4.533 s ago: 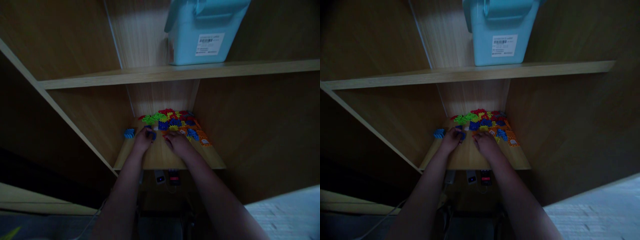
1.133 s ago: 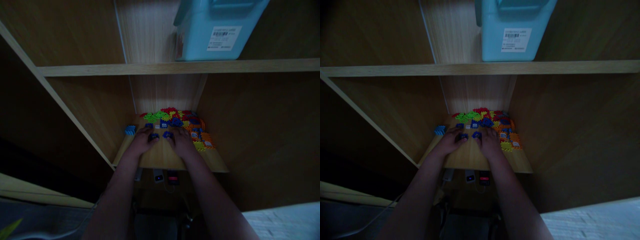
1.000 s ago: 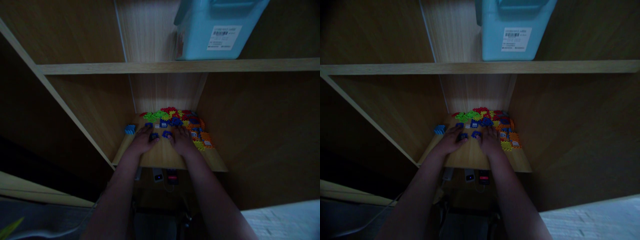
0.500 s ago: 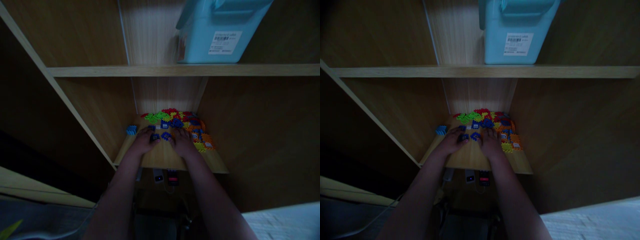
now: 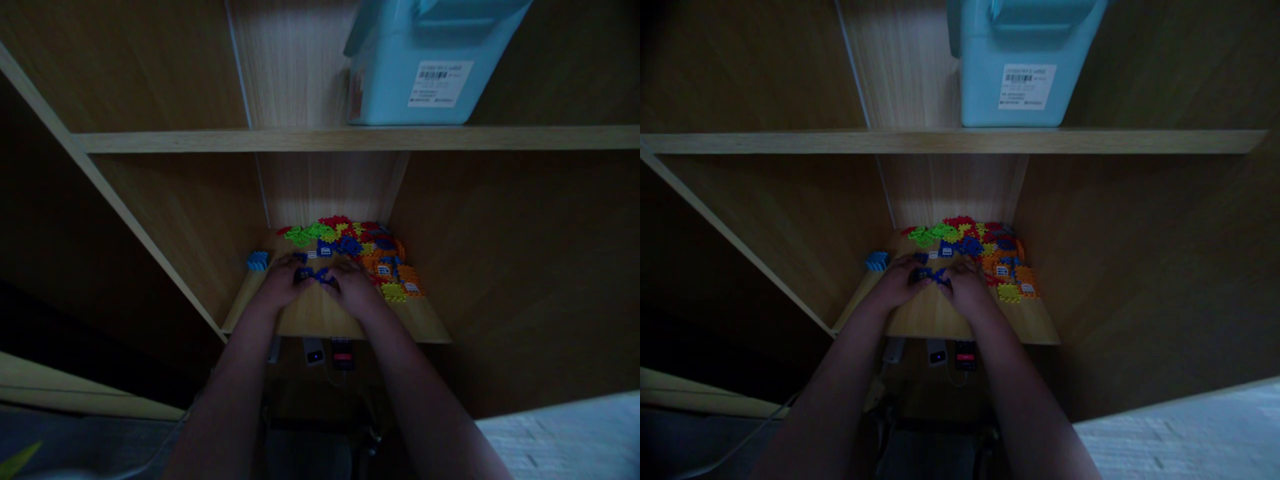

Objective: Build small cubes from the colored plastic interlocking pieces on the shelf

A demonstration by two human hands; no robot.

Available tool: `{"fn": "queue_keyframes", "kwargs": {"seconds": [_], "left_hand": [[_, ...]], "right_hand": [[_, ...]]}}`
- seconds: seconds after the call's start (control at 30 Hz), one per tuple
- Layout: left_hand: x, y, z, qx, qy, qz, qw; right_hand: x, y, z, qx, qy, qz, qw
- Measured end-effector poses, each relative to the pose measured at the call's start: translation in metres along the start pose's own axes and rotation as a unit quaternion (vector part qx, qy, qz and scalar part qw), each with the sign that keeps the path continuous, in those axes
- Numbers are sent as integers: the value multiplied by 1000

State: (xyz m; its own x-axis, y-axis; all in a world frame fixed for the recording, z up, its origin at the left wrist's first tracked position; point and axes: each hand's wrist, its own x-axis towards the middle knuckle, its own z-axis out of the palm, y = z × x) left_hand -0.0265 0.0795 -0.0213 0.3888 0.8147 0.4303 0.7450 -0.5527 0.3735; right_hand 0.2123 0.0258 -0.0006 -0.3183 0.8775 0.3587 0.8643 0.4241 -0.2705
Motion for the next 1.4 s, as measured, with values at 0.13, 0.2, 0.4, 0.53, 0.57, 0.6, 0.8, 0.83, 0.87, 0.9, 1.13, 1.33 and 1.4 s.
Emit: {"fn": "queue_keyframes", "kwargs": {"seconds": [0.13,0.2,0.4,0.53,0.57,0.6,0.8,0.83,0.87,0.9,1.13,1.33,1.4], "left_hand": [[0,-2,0,-5,-2,8,1000],[1,-2,-1,-4,-3,10,1000],[1,-1,-2,1,-5,2,1000],[2,-1,-3,6,-22,10,1000],[3,-1,-3,6,-22,10,1000],[3,-1,-4,4,-21,10,1000],[4,4,-5,-38,-22,20,999],[4,6,-6,-45,-23,25,998],[4,7,-6,-51,-23,30,998],[4,8,-7,-55,-22,32,998],[3,11,-10,-76,-15,33,996],[2,17,-11,-115,-37,55,991],[1,21,-13,-134,-42,65,988]], "right_hand": [[0,0,-1,12,25,-18,999],[-1,-1,-7,4,47,-10,999],[-9,25,-33,-96,87,147,981],[-19,54,-42,-148,77,241,956],[-21,60,-42,-150,72,242,956],[-21,64,-42,-149,68,236,958],[-3,64,-31,-122,47,136,982],[3,62,-30,-121,33,122,985],[9,60,-28,-121,21,112,986],[16,58,-27,-121,12,109,987],[48,62,-16,-119,-6,119,986],[55,71,-7,-77,26,71,994],[57,71,-9,-35,37,57,997]]}}
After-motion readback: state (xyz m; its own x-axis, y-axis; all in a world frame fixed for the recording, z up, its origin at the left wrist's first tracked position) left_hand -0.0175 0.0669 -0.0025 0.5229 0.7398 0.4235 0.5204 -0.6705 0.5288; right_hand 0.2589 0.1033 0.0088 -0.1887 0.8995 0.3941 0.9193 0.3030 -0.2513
